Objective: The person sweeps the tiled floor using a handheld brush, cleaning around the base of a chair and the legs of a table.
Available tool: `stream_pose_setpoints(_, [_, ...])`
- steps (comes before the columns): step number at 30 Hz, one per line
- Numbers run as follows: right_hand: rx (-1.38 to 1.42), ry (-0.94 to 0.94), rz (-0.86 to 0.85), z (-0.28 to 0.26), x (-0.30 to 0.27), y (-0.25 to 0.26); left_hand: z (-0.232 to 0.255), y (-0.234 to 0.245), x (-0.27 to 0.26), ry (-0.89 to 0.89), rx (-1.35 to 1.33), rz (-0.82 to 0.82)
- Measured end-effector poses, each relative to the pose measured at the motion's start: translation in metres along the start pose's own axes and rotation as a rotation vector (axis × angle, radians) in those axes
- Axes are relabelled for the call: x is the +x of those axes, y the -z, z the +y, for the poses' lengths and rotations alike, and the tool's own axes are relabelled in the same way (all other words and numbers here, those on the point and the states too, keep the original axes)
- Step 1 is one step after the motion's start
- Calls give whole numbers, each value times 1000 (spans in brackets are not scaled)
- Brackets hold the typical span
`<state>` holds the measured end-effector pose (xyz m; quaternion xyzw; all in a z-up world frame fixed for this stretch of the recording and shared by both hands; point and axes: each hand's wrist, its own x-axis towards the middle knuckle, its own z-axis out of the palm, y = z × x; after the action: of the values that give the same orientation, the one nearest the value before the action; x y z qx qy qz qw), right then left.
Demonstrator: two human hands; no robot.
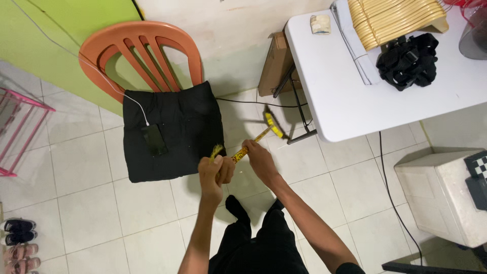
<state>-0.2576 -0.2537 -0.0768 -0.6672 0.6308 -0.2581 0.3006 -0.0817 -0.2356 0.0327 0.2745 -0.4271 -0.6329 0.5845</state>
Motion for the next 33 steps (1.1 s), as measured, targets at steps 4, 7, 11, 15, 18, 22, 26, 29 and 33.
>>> stream_pose_setpoints(4, [-50, -55, 28, 33, 5, -16, -47, 1, -9, 20, 38, 91])
stream_pose_setpoints(7, [-35, -103, -10, 58, 9, -31, -75, 4, -17, 48, 27, 172])
stream_pose_setpoints(11, [-13, -79, -66, 64, 12, -39, -76, 5, -19, -35, 66, 253])
stream_pose_setpoints(15, [71, -72, -124, 38, 8, -34, -42, 2, -9, -37, 126, 249])
stream_pose_setpoints(18, [91, 17, -51, 11, 8, -37, -13, -7, 0, -19, 104, 265])
stream_pose_setpoints(22, [206, 64, -75, -17, -1, -35, 12, -11, 8, -113, 172, 278])
stream_pose_setpoints(26, [183, 90, -117, -29, -12, -19, 28, -15, -4, -108, 110, 205])
stream_pose_setpoints(29, [142, 136, -103, -34, -11, -12, 25, -12, -16, -198, 84, 183])
stream_pose_setpoints(33, [98, 14, -94, -25, -11, -17, -21, -2, -21, -536, 364, 230])
